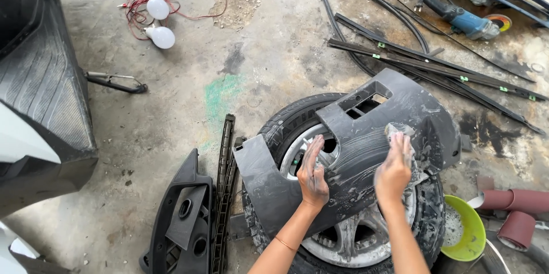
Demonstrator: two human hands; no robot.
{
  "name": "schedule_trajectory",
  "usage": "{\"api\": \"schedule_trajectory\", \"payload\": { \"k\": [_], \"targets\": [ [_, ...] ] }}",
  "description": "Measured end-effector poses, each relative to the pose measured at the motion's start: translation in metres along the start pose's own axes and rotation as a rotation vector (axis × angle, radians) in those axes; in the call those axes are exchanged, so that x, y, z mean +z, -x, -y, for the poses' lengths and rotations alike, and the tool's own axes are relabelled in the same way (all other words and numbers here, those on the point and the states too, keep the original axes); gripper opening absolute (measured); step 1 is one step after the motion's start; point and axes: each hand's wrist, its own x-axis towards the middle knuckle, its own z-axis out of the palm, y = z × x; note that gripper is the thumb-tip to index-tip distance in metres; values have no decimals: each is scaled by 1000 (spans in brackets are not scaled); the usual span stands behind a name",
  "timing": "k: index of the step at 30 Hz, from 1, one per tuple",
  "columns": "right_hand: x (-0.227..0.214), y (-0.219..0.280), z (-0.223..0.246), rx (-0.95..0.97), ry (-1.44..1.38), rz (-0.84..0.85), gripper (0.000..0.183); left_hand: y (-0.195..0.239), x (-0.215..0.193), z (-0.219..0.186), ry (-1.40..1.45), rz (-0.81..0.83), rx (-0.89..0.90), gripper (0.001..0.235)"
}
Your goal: The person scrubs a black plastic car part with a soapy sponge while it rests on a tire. They repeatedly dip the sponge into a green bucket of soapy water to continue cleaning the surface.
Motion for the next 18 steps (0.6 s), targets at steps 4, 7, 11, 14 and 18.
{"api": "schedule_trajectory", "payload": {
  "k": [4, 7, 11, 14, 18],
  "targets": [
    [-27, 7, 116, -362, -63, 145, 45, -2, 1, -1, 15, 14, 26, 56],
    [-17, 10, 72, -428, -75, 222, 57, -4, -5, -1, 2, 30, 9, 50],
    [-23, -12, 75, -203, 5, 113, 48, -1, -1, -3, 7, 24, 14, 54],
    [-14, 14, 101, -390, -55, 200, 51, 0, 1, 4, 10, 26, 34, 56],
    [11, 10, 46, -39, -73, 129, 45, -4, -3, 1, 6, 18, 17, 58]
  ]
}}
